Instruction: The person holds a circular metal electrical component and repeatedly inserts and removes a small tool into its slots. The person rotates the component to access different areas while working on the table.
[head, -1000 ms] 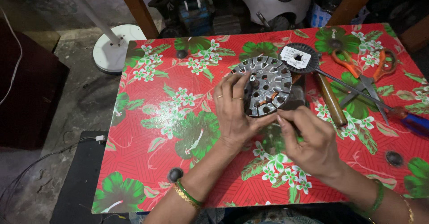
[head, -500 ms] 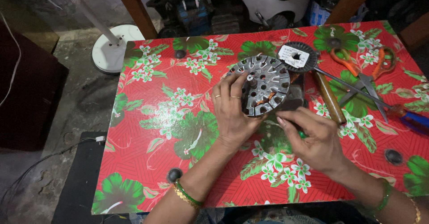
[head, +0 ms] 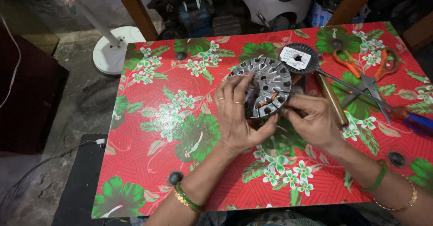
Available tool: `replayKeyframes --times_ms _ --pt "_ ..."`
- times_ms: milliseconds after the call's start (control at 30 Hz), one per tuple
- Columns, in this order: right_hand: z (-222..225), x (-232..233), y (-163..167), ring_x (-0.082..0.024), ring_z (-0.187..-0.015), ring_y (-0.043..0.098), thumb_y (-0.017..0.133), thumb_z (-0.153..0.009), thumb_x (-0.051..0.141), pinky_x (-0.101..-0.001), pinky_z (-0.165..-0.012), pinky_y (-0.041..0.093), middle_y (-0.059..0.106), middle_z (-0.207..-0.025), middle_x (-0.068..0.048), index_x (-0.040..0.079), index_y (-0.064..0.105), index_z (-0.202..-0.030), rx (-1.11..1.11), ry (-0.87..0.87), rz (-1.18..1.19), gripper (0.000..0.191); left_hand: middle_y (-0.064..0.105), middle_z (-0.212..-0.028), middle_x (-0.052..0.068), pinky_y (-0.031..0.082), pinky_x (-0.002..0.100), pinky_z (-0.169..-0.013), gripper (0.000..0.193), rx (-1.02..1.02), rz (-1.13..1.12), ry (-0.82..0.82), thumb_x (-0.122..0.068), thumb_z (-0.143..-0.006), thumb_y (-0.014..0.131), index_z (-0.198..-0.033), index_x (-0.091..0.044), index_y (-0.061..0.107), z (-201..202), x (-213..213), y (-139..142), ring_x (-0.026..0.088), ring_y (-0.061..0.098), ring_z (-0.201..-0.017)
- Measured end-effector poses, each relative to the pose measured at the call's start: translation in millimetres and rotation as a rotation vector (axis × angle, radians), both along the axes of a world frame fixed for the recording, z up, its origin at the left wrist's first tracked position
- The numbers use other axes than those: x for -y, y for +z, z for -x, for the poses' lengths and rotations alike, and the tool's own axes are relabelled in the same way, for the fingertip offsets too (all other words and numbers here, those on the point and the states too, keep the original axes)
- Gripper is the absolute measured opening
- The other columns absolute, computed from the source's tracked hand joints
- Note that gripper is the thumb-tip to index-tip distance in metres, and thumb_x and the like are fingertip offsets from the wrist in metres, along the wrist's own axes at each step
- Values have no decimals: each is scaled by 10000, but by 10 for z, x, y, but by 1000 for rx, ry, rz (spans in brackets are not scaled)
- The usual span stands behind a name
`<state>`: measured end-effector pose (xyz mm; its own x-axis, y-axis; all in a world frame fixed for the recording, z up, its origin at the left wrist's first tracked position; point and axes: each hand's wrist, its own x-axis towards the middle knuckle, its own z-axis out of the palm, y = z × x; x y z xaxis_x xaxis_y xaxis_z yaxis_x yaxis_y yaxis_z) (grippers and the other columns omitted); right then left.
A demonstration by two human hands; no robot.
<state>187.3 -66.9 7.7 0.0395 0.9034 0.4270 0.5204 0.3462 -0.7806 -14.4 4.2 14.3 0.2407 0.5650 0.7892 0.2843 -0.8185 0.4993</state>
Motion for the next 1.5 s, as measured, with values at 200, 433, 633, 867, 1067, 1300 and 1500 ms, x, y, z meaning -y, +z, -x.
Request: replayKeyframes --times_ms 200,433,633,867,1067,1300,1500 --pt "11 -7 -475 -75 -909 666 646 -888 -84 -261 -780 551 751 -963 -42 -28 739 -1002 -347 54 216 157 532 -1380 186 291 534 -1204 925 -18 -14 26 -507 -773 809 -1489 -21 482 -5 27 27 375 481 -1355" --pt "11 -9 -437 -104 -839 678 690 -861 -44 -280 -711 540 724 -892 -74 -7 720 -984 -70 14 89 132 564 -1327 169 270 571 -1260 838 -36 -10 44 -457 -814 818 -1467 -32 509 -7 54 37 365 489 -1357" --pt "157 -3 -179 -163 -826 729 677 -862 -5 -299 -696 547 736 -940 -109 2 710 -1068 52 -23 44 209 599 -1238 130 365 483 -1132 747 51 39 30 -395 -828 843 -1407 -28 545 -28 52 51 318 529 -1193" --pt "175 -56 -117 -181 -836 733 623 -833 -39 -317 -700 555 747 -970 -122 -11 707 -1113 53 -29 -35 293 664 -1122 82 446 411 -982 596 133 78 67 -326 -814 882 -1280 -50 634 -64 5 73 257 574 -1055" --pt "167 -60 -135 -148 -737 722 679 -849 -13 -308 -629 527 742 -880 -108 -5 723 -1044 105 -95 -37 200 683 -1033 68 467 392 -913 541 151 179 38 -265 -773 898 -1221 -63 673 -27 -22 61 245 598 -985" --pt "29 -81 62 -58 -700 624 666 -985 38 -234 -599 483 719 -789 -69 -18 700 -1003 -33 -257 -56 68 680 -1029 64 465 382 -941 494 166 161 -5 -204 -772 884 -1204 -66 690 1 -3 75 240 579 -1016" --pt "51 0 220 -87 -643 634 719 -975 50 -261 -559 476 681 -791 -73 -23 680 -970 172 -292 -231 82 679 -1020 50 458 371 -926 499 163 179 -44 -200 -759 881 -1202 -69 691 24 -42 45 229 574 -995"
